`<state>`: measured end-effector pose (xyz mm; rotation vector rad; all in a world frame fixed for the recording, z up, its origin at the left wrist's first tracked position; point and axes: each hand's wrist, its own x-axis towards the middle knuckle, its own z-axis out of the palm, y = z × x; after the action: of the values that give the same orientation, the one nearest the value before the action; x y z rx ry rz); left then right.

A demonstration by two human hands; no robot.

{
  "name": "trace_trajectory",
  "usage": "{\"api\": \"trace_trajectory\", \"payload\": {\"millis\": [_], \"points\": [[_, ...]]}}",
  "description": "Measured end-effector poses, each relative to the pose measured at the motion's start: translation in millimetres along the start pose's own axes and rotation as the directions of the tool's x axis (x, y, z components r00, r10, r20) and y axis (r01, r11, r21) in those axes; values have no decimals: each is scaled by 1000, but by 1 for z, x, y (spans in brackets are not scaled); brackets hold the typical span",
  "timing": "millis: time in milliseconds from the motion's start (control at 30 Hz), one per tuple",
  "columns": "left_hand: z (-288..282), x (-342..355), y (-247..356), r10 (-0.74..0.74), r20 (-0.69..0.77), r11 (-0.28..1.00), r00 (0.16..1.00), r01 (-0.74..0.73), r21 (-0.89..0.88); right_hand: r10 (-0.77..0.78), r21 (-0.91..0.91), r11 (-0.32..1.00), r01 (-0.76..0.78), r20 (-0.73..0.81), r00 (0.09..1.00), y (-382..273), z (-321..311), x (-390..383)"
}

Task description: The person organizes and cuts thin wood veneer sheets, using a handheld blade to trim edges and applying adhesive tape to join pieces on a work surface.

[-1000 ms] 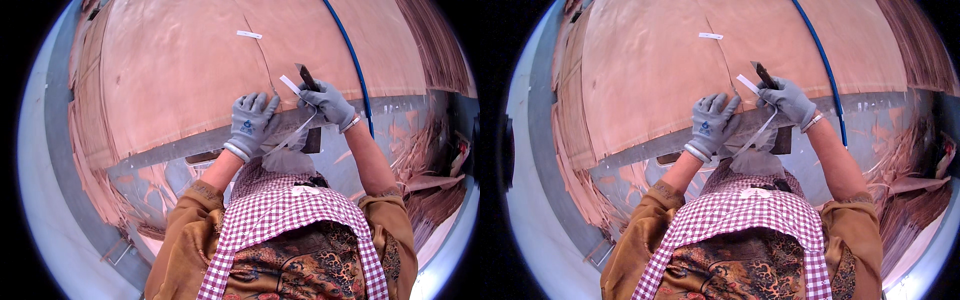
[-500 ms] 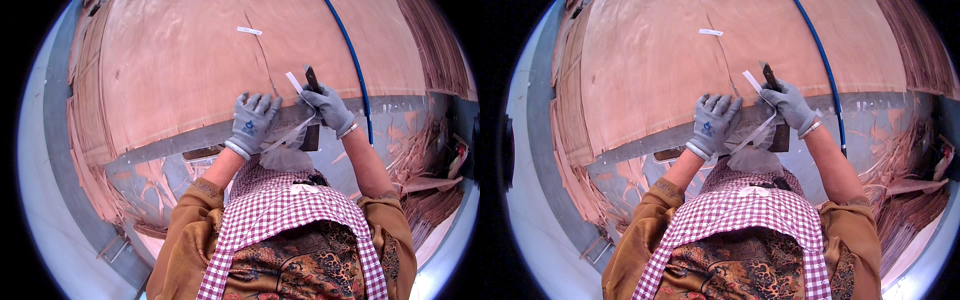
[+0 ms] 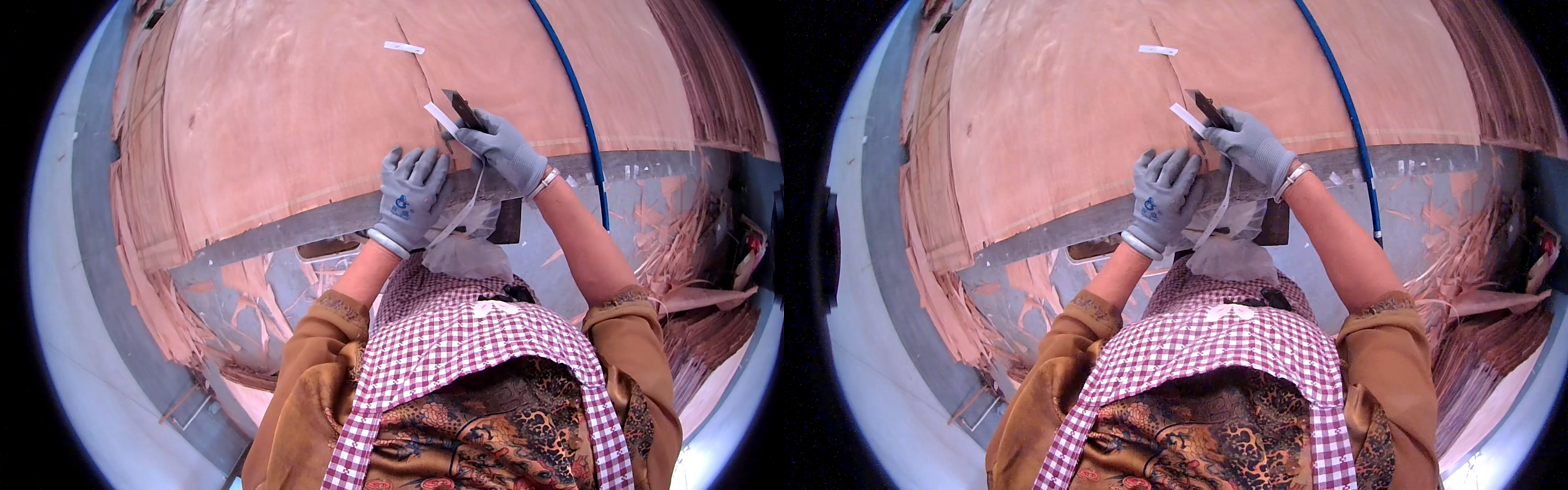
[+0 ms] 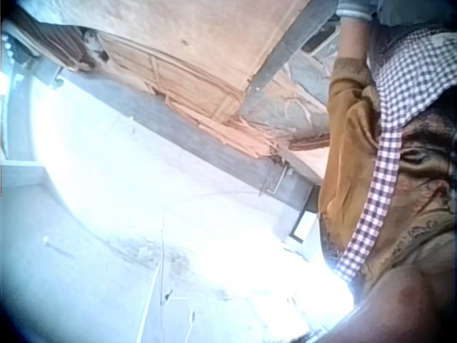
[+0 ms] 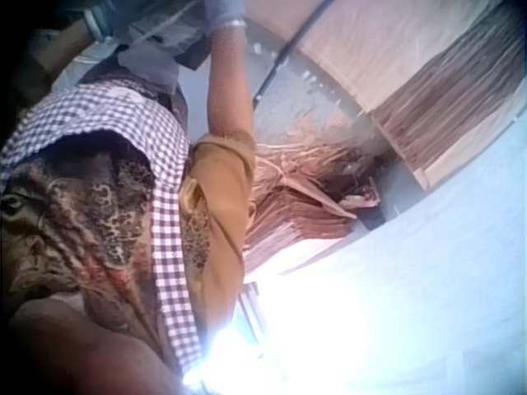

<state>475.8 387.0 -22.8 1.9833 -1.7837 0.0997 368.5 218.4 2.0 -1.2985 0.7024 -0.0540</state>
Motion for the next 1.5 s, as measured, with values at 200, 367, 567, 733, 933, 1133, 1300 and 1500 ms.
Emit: {"api": "trace_trajectory", "payload": {"millis": [200,367,567,733,933,1133,1300,1500], "points": [[-1,6,2,22,40,1000,999,-23,22,-12,36,999,16,-93,996,4,-23,-28],[-18,10,32,-168,82,935,982,185,-302,-8,167,986,17,-57,998,13,-25,-88],[-47,32,73,-388,632,-5,671,684,-730,-38,337,941,37,-4,999,19,0,-128],[-52,51,60,-358,474,217,804,565,-796,-101,313,939,139,-135,986,27,6,-184],[-54,87,8,-322,248,468,914,382,-797,116,326,942,83,-546,829,70,9,-330],[-15,88,23,-117,344,476,932,357,-804,207,117,965,-237,-890,405,213,32,-423],[43,85,77,150,270,758,951,64,-650,234,206,873,-442,-972,9,296,63,-443],[66,83,93,166,299,959,940,-83,-272,353,247,828,-503,-927,126,293,83,-475]]}}
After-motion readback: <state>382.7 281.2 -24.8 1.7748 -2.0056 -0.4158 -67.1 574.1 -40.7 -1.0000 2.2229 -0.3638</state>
